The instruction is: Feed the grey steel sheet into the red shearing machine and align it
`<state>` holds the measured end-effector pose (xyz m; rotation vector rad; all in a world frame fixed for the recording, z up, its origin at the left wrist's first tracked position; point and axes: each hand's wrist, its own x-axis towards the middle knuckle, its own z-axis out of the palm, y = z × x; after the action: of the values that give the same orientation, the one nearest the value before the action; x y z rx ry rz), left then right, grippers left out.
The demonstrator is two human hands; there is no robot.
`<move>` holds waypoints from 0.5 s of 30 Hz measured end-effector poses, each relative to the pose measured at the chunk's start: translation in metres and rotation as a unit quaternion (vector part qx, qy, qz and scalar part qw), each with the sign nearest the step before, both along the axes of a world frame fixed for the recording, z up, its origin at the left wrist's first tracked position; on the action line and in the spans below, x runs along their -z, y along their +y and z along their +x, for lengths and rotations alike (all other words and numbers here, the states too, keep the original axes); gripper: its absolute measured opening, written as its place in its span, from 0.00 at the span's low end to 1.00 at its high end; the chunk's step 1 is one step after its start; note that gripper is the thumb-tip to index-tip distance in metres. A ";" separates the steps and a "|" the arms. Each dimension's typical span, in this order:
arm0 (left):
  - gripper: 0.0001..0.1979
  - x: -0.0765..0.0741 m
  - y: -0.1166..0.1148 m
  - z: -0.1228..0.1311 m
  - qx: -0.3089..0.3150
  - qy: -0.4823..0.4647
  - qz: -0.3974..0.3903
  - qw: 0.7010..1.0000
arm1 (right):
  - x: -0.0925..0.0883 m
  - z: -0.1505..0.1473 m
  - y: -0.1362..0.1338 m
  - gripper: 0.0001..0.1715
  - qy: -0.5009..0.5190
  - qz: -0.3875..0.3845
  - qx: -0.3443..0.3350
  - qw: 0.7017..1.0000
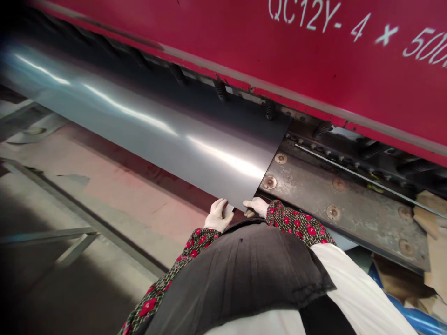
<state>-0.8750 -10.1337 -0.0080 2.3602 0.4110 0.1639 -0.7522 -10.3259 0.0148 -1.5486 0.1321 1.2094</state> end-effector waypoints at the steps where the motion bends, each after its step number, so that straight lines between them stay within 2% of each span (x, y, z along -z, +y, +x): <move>1: 0.31 0.000 0.000 0.000 -0.001 0.001 0.000 1.000 | -0.001 0.000 0.000 0.15 0.003 0.011 -0.005 1.000; 5: 0.31 0.001 0.000 -0.001 -0.007 0.003 0.007 1.000 | -0.001 0.000 0.001 0.16 0.009 0.042 -0.019 0.999; 10: 0.31 -0.001 -0.002 0.000 -0.009 -0.004 0.059 0.998 | 0.002 -0.001 0.006 0.17 -0.044 -0.021 -0.027 0.998; 15: 0.33 -0.003 -0.007 0.011 -0.013 -0.008 0.100 0.995 | -0.010 0.018 0.006 0.15 -0.090 -0.007 0.013 0.996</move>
<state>-0.8642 -10.1406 -0.0053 2.5480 0.4351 0.2472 -0.7341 -10.3197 0.0249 -1.6560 0.0424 1.0460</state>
